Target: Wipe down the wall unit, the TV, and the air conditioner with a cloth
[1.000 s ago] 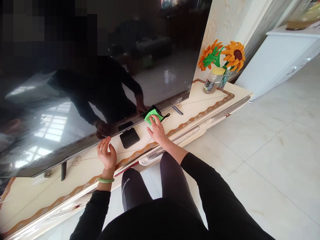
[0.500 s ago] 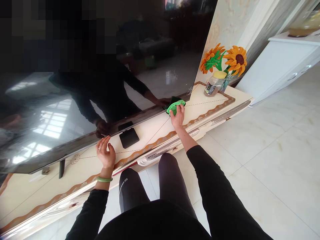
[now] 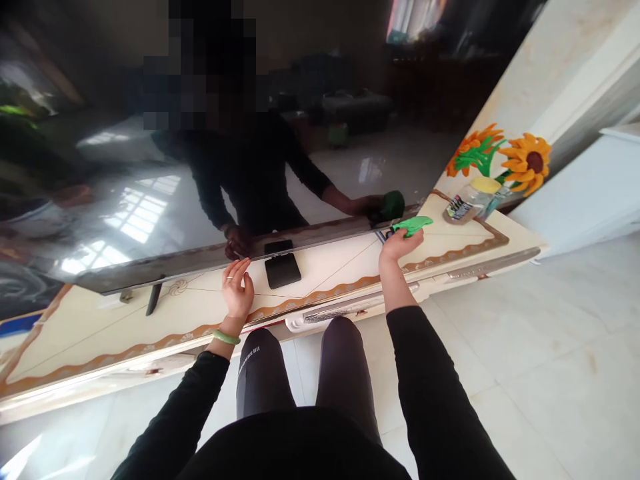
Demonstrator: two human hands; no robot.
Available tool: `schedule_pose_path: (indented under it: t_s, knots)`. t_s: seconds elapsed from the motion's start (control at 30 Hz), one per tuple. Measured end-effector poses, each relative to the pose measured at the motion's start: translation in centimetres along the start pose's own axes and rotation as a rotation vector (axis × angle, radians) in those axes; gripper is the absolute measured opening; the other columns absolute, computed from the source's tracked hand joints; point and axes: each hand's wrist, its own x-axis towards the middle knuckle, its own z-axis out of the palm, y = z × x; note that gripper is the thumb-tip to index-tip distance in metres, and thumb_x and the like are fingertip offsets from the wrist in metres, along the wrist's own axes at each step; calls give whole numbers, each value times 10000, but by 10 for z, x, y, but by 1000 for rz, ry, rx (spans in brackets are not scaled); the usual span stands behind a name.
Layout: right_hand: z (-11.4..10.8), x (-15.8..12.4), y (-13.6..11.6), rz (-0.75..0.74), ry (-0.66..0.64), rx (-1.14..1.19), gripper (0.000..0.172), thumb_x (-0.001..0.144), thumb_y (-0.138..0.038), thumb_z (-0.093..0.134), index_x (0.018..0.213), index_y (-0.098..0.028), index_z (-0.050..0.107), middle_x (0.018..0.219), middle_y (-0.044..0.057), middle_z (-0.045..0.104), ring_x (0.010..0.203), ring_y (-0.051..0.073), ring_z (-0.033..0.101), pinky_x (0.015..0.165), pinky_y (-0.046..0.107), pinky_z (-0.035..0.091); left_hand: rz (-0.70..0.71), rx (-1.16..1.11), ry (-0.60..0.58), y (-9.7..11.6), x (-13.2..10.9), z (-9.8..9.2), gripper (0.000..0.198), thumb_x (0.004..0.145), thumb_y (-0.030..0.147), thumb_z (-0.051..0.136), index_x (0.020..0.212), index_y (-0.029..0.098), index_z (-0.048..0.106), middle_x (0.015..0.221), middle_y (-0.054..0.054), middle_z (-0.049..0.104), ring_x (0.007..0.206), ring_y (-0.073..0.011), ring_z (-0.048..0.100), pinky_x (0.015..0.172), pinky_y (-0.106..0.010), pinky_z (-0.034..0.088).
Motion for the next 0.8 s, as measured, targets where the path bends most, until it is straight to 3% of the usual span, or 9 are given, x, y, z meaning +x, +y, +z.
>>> schedule_pose_path:
  t_s: [0.17,0.27,0.37,0.43,0.5,0.57,0.7,0.8]
  knots:
    - [22,-38,-41,-152,-101,126,628,1041,-428,251,1554,-144,475,1669,254,359,1613,353,351,1318,619,294,-27,-13,7,3,-3,2,404,1002,168,430,1227,196,764,1286,-103,780,1332,-245,645,1202,-489,527]
    - [40,-96,-75,-179,-168,160,680,1048,-451,184,1645,-185,372,1734,218,265,1673,364,218,1323,702,222,-34,-26,13,5,-4,3,402,1005,166,431,1225,197,765,1285,-98,782,1336,-244,645,1206,-490,525]
    - [42,-174,-115,-267,-239,207,669,1071,-452,195,1685,-238,350,1766,168,228,1699,359,122,1328,735,182,-45,-45,29,7,-4,2,384,1017,184,434,1218,201,761,1268,-95,787,1323,-238,660,1197,-479,534]
    - [36,-229,-143,-412,-361,252,605,1089,-430,272,1654,-292,440,1776,116,247,1697,359,134,1329,731,215,-60,-59,61,8,-3,-1,386,1053,224,405,1242,194,740,1284,-109,774,1318,-226,663,1193,-465,535]
    - [30,-278,-168,-619,-574,267,532,1092,-360,344,1585,-369,545,1749,51,348,1681,344,202,1322,709,280,-80,-67,119,7,-4,-5,425,1095,281,347,1329,170,683,1381,-146,719,1376,-221,627,1222,-465,504]
    - [28,-314,-186,-847,-804,263,487,1093,-325,415,1538,-405,596,1709,0,443,1648,306,298,1330,624,333,-134,-101,257,5,-6,-8,462,1117,362,342,1423,141,608,1505,-192,618,1469,-239,551,1270,-478,445]
    - [34,-341,-187,-1199,-1157,267,420,1099,-386,521,1503,-379,632,1668,-38,519,1583,217,420,1333,449,369,-280,-162,550,-2,-10,-13,546,1115,468,393,1508,108,511,1620,-250,452,1552,-283,438,1311,-501,360]
    - [36,-323,-165,-1307,-1280,257,415,1102,-319,521,1498,-362,636,1635,-35,562,1561,183,453,1311,428,402,-321,-155,590,-6,-11,-14,544,1121,459,377,1530,114,480,1629,-251,433,1567,-274,408,1324,-498,332]
